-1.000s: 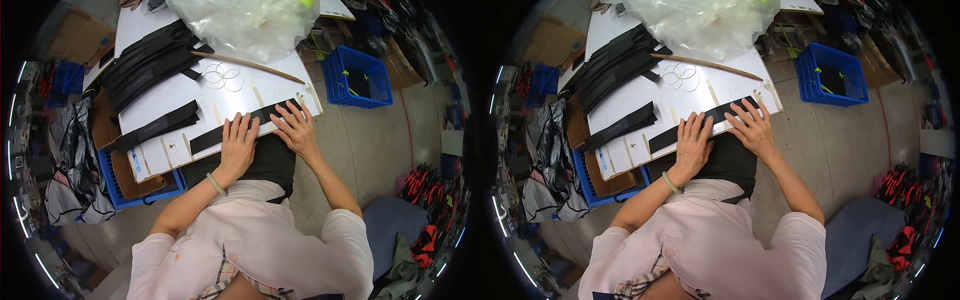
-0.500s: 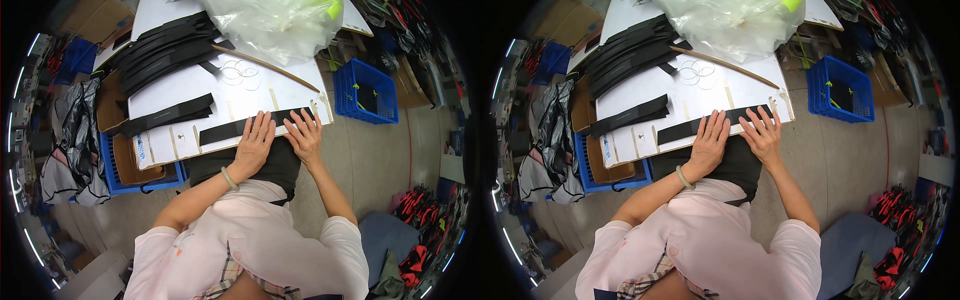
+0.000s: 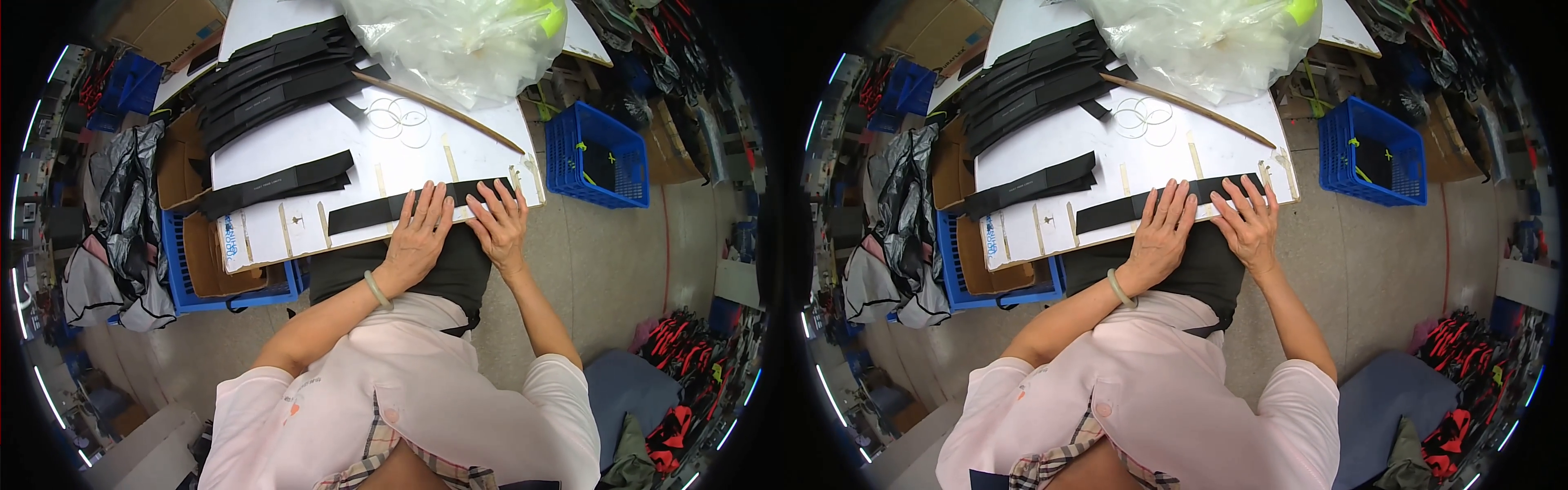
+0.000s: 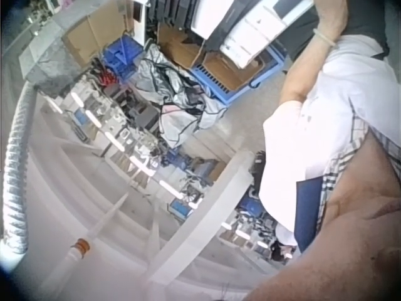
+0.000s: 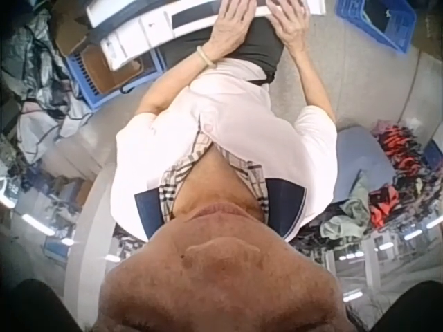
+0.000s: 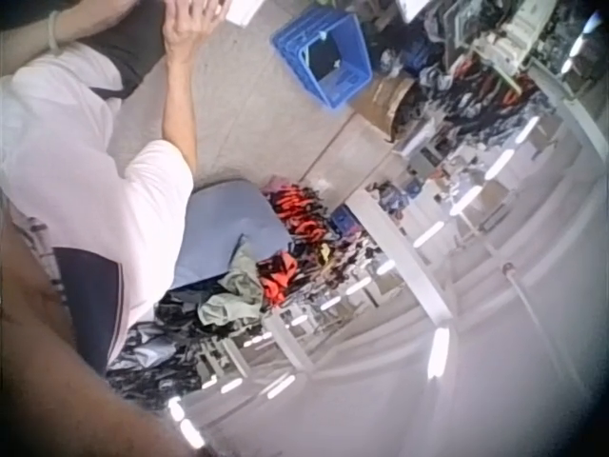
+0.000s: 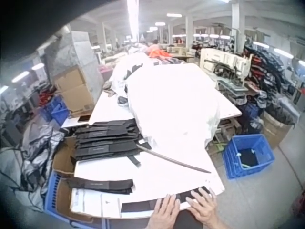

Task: Applying adhesive labels to black fabric straps on a worktable.

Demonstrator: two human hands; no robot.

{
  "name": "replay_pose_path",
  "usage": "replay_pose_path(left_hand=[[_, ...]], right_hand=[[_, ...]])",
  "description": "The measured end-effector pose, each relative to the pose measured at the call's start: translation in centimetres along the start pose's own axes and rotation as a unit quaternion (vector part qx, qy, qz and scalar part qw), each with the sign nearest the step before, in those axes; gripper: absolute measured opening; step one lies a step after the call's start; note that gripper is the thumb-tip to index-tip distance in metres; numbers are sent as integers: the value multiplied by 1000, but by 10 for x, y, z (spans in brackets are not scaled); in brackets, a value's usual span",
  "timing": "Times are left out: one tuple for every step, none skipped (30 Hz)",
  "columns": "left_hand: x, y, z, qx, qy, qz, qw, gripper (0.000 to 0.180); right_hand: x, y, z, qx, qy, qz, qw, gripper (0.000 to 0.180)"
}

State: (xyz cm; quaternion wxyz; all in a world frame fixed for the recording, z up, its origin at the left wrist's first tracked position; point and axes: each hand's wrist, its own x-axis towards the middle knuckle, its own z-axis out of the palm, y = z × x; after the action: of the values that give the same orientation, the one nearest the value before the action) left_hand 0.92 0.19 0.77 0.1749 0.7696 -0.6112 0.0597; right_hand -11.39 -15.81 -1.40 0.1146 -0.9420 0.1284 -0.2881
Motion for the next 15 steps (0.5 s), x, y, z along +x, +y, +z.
replay_pose_path(left_hand=[[0,0,0,6,0,2,1000,51],[0,0,0,6,1,2,1000,51],[-2,-1,-1,9,-5,0,1000,51],[-2,-1,-1,10,-12,-1,1000,51],[-2,-2,-2,11,-11,-3,1000,51],[-1,-2,-2,2,-3,2,1000,49],[-2,-3,-2,-4,5,6,1000,48],[-4,-2,-1,-4,4,5,1000,48],[-5,-3,-1,-19,-9,6,1000,46],[-6,-4,0,-34,-22,7,999,45],[-7,-5,1,-33,-21,6,999,45],[-8,-4,1,-29,-24,9,999,46],[-9,-4,1,-26,-28,11,999,47],[-9,-4,4,-24,-27,6,999,47],[-9,-6,6,-55,-95,-14,994,47]], right_hand=[[2,-2,-1,4,2,1,1000,33],[3,-4,-3,3,2,0,1000,33],[10,-11,-7,10,7,15,1000,29],[17,-18,-12,16,11,31,999,25],[28,-24,-14,17,10,29,999,25],[41,-28,-16,49,3,6,999,20],[56,-34,-14,84,-3,-17,996,16],[70,-41,-8,120,-4,-63,991,15],[78,-44,-1,120,-3,-64,991,15],[85,-48,5,148,-37,-68,986,15],[91,-50,11,176,-70,-72,979,15],[97,-53,13,185,-83,-73,976,15],[102,-56,15,188,-85,-77,975,15],[107,-61,17,202,-121,-106,966,16],[112,-70,18,217,-156,-134,954,17]])
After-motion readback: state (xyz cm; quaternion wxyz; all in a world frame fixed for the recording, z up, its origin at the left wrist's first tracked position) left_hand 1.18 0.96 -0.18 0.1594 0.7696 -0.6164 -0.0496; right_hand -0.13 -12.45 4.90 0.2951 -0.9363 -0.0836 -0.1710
